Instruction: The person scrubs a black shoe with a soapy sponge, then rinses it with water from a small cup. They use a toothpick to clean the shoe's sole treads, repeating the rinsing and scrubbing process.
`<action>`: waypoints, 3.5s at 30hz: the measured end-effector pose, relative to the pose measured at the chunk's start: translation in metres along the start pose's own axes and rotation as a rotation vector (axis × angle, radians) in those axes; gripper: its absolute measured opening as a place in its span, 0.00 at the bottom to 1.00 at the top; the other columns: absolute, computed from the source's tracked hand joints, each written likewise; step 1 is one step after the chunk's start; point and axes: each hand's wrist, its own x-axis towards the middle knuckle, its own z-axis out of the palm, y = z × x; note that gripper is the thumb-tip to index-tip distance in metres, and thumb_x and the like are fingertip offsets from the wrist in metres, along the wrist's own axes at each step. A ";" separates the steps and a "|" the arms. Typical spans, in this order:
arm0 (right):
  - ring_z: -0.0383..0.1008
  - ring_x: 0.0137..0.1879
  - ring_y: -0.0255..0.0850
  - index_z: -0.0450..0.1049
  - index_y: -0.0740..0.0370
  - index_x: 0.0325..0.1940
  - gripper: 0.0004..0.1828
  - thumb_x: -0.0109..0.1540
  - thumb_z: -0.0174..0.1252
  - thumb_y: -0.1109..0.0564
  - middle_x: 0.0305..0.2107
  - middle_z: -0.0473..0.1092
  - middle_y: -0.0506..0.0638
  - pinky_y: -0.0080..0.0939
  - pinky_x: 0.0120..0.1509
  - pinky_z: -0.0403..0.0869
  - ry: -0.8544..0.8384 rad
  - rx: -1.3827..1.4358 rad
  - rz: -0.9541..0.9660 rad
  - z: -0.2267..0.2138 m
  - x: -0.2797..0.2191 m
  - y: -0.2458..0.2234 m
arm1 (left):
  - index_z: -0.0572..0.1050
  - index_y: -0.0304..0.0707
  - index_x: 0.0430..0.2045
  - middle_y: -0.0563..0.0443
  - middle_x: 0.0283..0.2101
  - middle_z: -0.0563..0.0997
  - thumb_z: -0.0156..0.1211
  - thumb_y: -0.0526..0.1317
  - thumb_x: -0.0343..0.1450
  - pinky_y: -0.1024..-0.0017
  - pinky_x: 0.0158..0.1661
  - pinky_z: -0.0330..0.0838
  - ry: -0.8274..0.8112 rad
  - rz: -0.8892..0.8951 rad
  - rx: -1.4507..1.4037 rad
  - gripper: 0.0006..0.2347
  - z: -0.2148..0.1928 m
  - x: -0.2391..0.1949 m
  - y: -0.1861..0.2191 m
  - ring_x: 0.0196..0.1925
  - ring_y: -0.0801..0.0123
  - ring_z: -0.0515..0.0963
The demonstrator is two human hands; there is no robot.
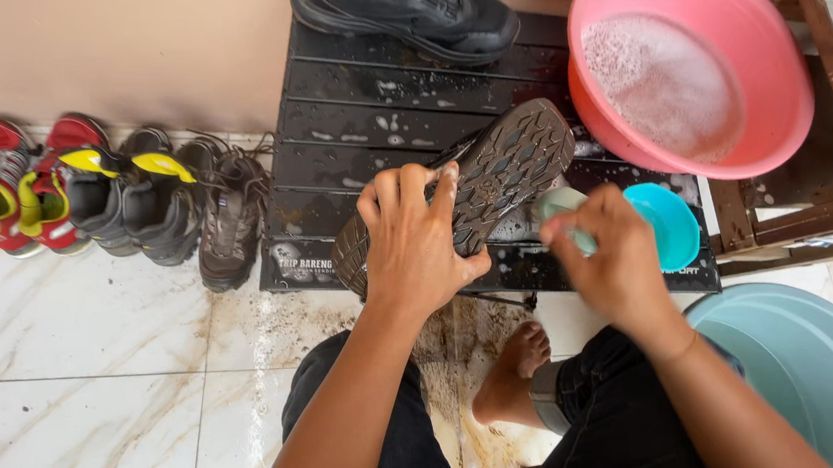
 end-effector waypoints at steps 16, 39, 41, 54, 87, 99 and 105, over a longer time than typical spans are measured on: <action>0.75 0.40 0.48 0.83 0.48 0.32 0.05 0.62 0.68 0.51 0.25 0.75 0.47 0.52 0.51 0.61 -0.052 -0.709 -0.308 0.055 0.009 0.009 | 0.82 0.22 0.59 0.43 0.49 0.66 0.82 0.55 0.61 0.39 0.62 0.56 0.058 0.001 -0.038 0.37 -0.004 0.006 -0.004 0.60 0.43 0.64; 0.56 0.82 0.83 0.56 0.61 0.91 0.72 0.50 0.85 0.40 0.83 0.50 0.74 0.83 0.77 0.65 -0.108 0.018 0.631 -0.064 -0.031 0.034 | 0.82 0.31 0.63 0.42 0.52 0.67 0.82 0.53 0.59 0.39 0.62 0.57 0.015 0.066 0.014 0.37 -0.006 0.005 -0.008 0.62 0.39 0.64; 0.63 0.78 0.82 0.62 0.65 0.87 0.67 0.50 0.85 0.41 0.77 0.58 0.74 0.81 0.74 0.68 -0.022 -0.032 0.549 -0.054 -0.039 0.061 | 0.80 0.31 0.65 0.40 0.56 0.69 0.81 0.53 0.59 0.37 0.62 0.55 -0.009 0.077 0.027 0.38 -0.003 0.003 -0.006 0.64 0.38 0.64; 0.73 0.68 0.67 0.65 0.64 0.83 0.66 0.47 0.83 0.35 0.68 0.70 0.65 0.67 0.65 0.76 -0.077 -0.577 -0.210 -0.103 0.061 -0.033 | 0.80 0.51 0.60 0.43 0.68 0.75 0.79 0.54 0.69 0.34 0.61 0.63 0.014 0.240 0.110 0.26 -0.007 0.001 -0.011 0.68 0.41 0.71; 0.64 0.82 0.63 0.63 0.70 0.87 0.64 0.51 0.78 0.43 0.78 0.66 0.71 0.65 0.79 0.63 -0.026 -0.162 0.294 -0.100 -0.004 0.007 | 0.70 0.34 0.72 0.47 0.73 0.73 0.82 0.59 0.63 0.41 0.66 0.66 -0.097 0.078 0.150 0.45 -0.005 0.002 -0.004 0.69 0.47 0.69; 0.66 0.78 0.65 0.64 0.71 0.86 0.65 0.48 0.82 0.48 0.72 0.66 0.72 0.65 0.79 0.66 -0.007 -0.122 0.291 -0.059 -0.053 0.072 | 0.60 0.35 0.77 0.48 0.75 0.76 0.90 0.48 0.62 0.39 0.64 0.71 0.020 0.233 0.206 0.50 -0.009 -0.001 -0.010 0.67 0.51 0.71; 0.59 0.84 0.76 0.66 0.79 0.83 0.65 0.51 0.77 0.37 0.77 0.60 0.81 0.75 0.88 0.59 0.128 -0.232 -0.053 -0.059 -0.065 0.082 | 0.57 0.35 0.79 0.45 0.75 0.75 0.87 0.46 0.67 0.38 0.64 0.70 0.043 0.231 0.115 0.48 -0.010 -0.002 -0.018 0.67 0.48 0.71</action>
